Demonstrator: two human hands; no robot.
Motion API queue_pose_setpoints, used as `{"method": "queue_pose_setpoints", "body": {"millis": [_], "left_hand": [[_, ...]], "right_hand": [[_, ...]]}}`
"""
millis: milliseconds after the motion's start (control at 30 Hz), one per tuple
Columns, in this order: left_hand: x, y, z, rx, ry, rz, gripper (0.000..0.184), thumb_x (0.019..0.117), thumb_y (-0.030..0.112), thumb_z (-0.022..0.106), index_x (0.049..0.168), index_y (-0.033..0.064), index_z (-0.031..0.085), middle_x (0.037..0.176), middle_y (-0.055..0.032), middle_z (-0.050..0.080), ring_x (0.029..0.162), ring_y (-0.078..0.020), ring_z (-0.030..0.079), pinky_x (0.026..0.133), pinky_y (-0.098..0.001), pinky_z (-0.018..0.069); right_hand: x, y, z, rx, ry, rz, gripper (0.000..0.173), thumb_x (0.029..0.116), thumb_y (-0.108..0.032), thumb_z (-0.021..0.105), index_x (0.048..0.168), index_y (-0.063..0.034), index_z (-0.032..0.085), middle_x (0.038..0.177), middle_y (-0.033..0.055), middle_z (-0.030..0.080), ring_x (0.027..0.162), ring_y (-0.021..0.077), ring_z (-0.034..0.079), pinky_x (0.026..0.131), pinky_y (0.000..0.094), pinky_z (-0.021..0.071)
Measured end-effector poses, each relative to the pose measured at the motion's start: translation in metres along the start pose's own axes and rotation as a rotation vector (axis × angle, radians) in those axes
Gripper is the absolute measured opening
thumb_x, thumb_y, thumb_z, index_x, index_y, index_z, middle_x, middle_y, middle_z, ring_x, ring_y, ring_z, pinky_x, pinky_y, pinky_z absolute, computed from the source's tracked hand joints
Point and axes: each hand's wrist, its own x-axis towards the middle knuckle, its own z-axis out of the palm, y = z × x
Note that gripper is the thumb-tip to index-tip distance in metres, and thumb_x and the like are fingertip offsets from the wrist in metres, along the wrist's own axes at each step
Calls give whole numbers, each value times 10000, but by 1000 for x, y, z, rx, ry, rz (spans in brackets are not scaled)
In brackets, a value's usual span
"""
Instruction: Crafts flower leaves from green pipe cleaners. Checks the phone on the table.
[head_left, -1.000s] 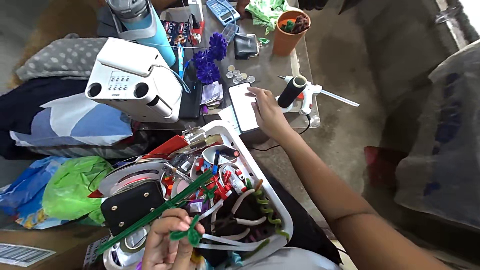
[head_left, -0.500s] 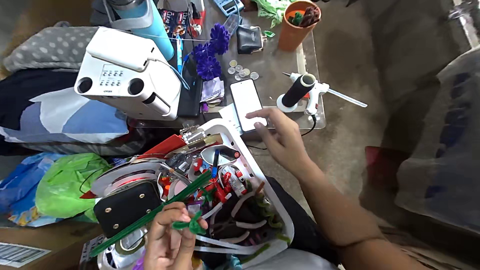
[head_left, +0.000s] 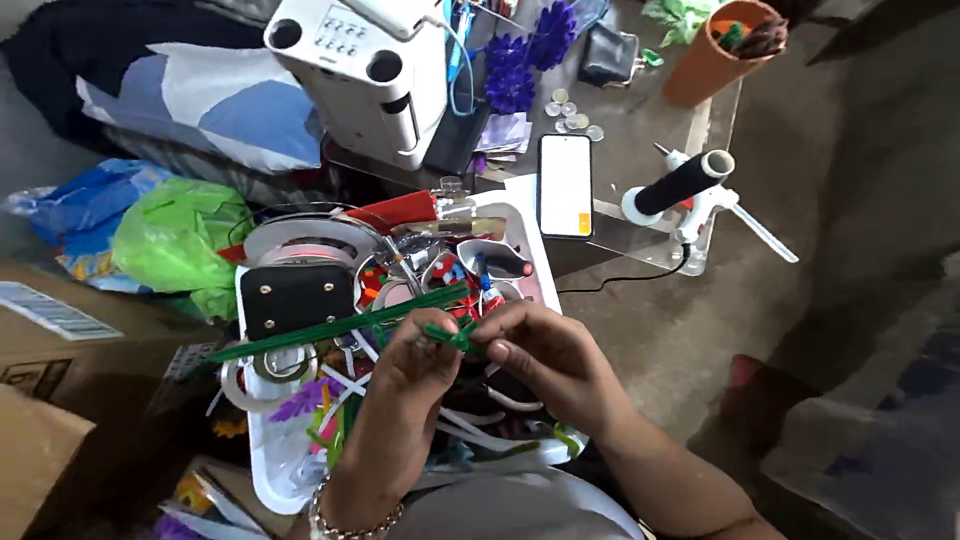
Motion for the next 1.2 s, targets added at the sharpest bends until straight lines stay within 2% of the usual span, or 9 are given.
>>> {"method": "queue_pose_setpoints", "body": {"millis": [133,300,467,533,633,700,767,933,1200], "left_hand": [[-4,-1,-2,64,-15,52,119,964,169,690,1081,180,669,1064,56,641,999,-50,630,903,-227,552],[-3,-5,-11,364,-56,263,116,951,232,716,1066,245,705,1115,96,613,1073,-22,589,896,-157,523],[-1,-6,-11,361,-119,248,85,951,219,716,1033,238,698,1085,101,603,1026,-5,588,871,-141,522],[-1,-3,-11,404,-137,257,98,963,212,702,1057,232,683,1089,105,619,1029,-2,602,881,-144,529],[-3,3,-12,427,-150,243,134,979,181,678,1105,226,669,1088,118,651,1035,-5,626,903,-165,538],[-3,6,-15,430,-135,222,155,977,160,673,1115,232,669,1095,126,658,1038,-3,631,906,-168,540],[-3,8,-17,416,-116,206,182,973,141,675,1131,230,679,1106,120,669,1034,-7,642,899,-173,551],[2,9,-15,409,-86,176,188,967,128,677,1116,242,690,1102,124,682,1032,-7,649,896,-164,550],[6,10,-13,453,-86,154,184,984,143,654,1124,260,681,1116,136,665,1052,-3,635,901,-169,544]], "right_hand": [[1,1,5,13,5,89,160,1039,-123,584,1095,19,635,998,-1,693,876,8,662,796,194,575],[-2,2,3,242,-63,166,137,1010,-87,625,1116,-3,639,1024,-8,711,906,26,676,829,231,579],[-5,5,-2,367,-152,243,138,1008,-64,620,1117,6,669,1056,-2,704,943,41,674,864,252,578],[-4,4,-8,250,-127,159,128,999,-55,634,1087,33,664,1068,40,695,942,59,674,854,253,582],[-1,1,-29,-350,70,-55,167,1003,-134,651,1058,14,705,1039,65,723,932,69,695,837,249,598],[3,6,-56,-790,277,-126,153,995,-139,640,1052,-29,730,1022,53,739,943,105,702,859,305,595],[8,22,-89,-1027,428,-121,182,997,-129,625,1107,-12,711,1030,89,734,958,184,702,866,381,587],[16,62,-136,-1142,465,8,270,1027,-83,538,1270,7,616,1182,112,721,1186,291,638,1049,477,491],[22,83,-133,-1204,420,32,238,1026,-72,527,1220,-33,659,1199,92,723,1279,342,580,1127,549,386]]}}
